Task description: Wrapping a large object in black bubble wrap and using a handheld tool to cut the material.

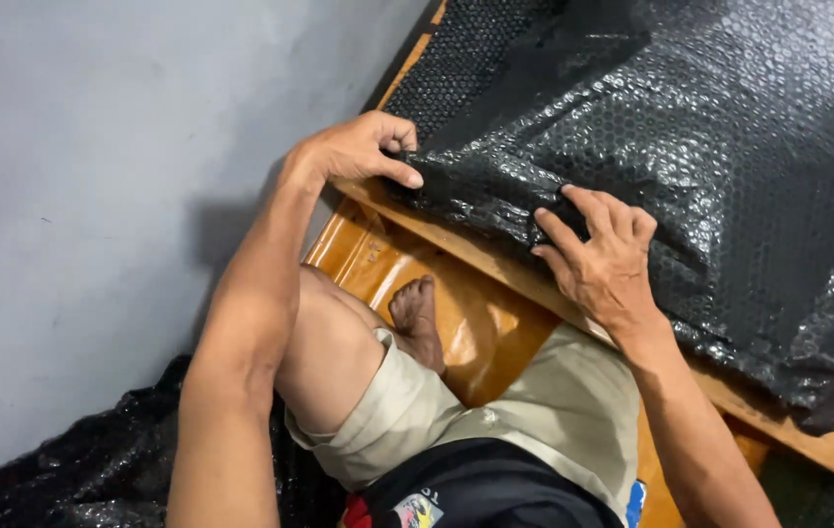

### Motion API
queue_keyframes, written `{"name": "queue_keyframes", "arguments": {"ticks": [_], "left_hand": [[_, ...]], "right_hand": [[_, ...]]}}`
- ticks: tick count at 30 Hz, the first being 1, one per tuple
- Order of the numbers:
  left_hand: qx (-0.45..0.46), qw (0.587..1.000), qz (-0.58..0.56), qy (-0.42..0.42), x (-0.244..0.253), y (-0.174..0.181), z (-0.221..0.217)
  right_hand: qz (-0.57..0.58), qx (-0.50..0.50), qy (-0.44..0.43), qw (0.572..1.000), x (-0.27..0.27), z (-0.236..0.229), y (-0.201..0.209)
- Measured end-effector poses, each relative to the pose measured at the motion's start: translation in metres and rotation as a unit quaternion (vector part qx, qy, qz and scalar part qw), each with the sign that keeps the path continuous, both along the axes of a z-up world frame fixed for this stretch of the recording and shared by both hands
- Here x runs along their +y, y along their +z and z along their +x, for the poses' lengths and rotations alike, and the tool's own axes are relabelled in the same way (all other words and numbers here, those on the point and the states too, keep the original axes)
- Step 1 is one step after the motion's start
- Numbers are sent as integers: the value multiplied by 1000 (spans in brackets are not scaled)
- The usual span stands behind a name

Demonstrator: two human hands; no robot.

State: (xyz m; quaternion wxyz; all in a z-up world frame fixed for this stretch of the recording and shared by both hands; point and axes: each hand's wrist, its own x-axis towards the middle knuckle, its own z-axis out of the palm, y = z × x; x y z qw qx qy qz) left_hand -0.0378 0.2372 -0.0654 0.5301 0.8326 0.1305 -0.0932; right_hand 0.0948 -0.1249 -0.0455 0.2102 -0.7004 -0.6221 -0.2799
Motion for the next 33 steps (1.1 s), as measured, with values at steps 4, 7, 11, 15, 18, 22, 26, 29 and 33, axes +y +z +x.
{"name": "queue_keyframes", "arguments": {"ticks": [4, 7, 11, 15, 18, 22, 26, 29, 33], "left_hand": [[-14, 990, -140, -18, 11, -2, -3], [-28, 985, -169, -16, 10, 5, -7], [-3, 996, -89, 2, -6, 26, -13], [12, 985, 171, 8, -35, 45, -10], [-20, 991, 130, -32, -36, 35, -7], [-26, 995, 83, -39, -37, 34, -4], [29, 993, 109, -27, -36, 36, -4], [51, 993, 106, -23, -39, 38, -8], [46, 985, 161, -26, -44, 37, -10]], "right_hand": [[-9, -9, -3, 1000, 1, 0, -5], [-8, -11, -12, 1000, 2, 1, -8], [-11, -15, -17, 1000, 2, 0, -7], [-117, 61, -44, 990, 0, -26, 25], [-114, 52, -33, 992, 8, -40, 27], [-98, 81, -23, 992, -7, -48, 25], [-7, 117, -63, 991, -49, -48, 28], [50, 135, -132, 981, -103, -48, 20], [64, 139, -273, 950, -190, -43, 1]]}}
